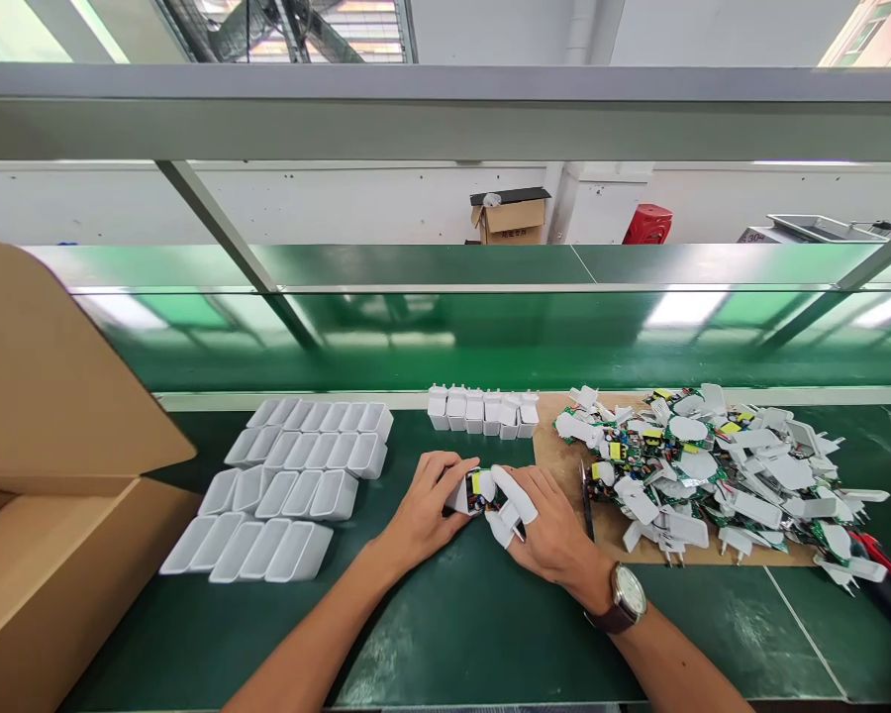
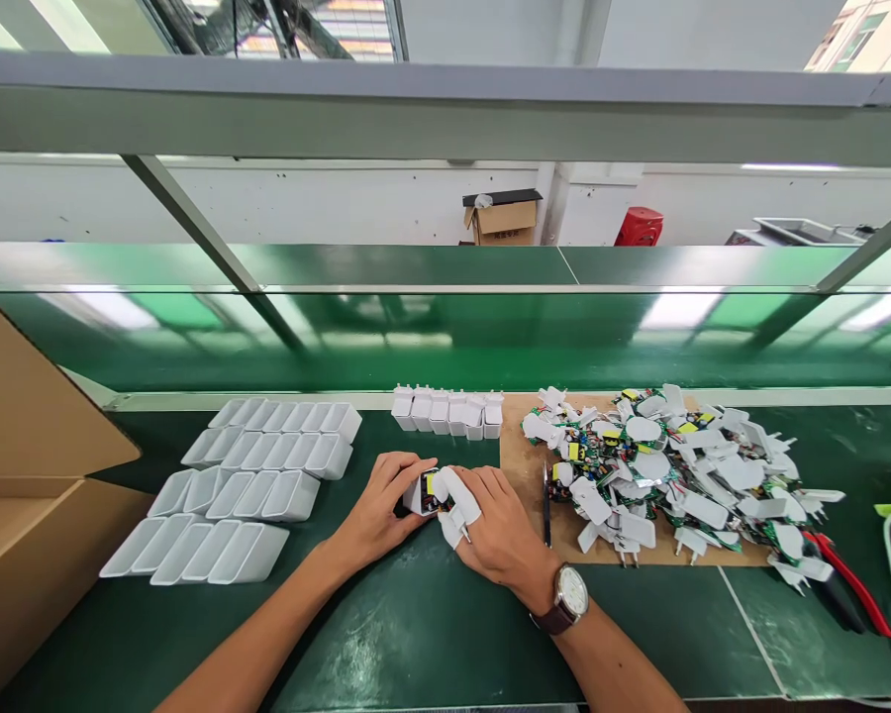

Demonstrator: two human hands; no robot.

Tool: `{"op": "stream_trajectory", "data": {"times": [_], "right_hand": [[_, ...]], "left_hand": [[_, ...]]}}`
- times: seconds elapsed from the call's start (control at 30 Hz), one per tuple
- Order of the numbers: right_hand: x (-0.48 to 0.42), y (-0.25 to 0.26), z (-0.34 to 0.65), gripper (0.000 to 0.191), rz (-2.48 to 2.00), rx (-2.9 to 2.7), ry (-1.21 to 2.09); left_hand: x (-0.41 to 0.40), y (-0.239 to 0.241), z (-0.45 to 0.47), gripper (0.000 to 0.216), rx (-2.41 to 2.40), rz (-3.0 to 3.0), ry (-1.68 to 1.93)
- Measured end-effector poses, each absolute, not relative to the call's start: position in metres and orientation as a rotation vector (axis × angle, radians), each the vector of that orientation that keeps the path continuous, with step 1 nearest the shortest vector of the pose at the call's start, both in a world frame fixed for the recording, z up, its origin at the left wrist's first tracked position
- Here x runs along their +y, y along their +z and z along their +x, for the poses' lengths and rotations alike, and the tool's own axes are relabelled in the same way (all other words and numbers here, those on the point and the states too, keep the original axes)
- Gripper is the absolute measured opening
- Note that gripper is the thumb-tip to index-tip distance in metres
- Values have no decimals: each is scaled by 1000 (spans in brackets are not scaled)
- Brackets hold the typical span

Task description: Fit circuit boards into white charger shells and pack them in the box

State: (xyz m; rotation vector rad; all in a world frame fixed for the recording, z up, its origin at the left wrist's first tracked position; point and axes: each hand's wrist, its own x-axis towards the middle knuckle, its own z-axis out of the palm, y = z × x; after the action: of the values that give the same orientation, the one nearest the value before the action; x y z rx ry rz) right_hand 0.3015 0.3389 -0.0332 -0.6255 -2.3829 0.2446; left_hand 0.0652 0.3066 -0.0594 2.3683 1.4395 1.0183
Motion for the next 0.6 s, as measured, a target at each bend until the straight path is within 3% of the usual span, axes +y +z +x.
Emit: {"op": "stream_trajectory", "data": {"times": [0.27, 0.47, 0.6], "right_hand": [[338, -29, 300, 61, -634, -2391, 238], [341, -30, 300, 63, -568, -2374, 458], [344, -33, 301, 47, -636, -2308, 501]], "left_hand": [[306, -59, 67, 60, 1429, 2363, 1044], [304, -58, 69, 66, 1216, 2044, 953], [306, -57, 65, 61, 1052, 1664, 1008]]}}
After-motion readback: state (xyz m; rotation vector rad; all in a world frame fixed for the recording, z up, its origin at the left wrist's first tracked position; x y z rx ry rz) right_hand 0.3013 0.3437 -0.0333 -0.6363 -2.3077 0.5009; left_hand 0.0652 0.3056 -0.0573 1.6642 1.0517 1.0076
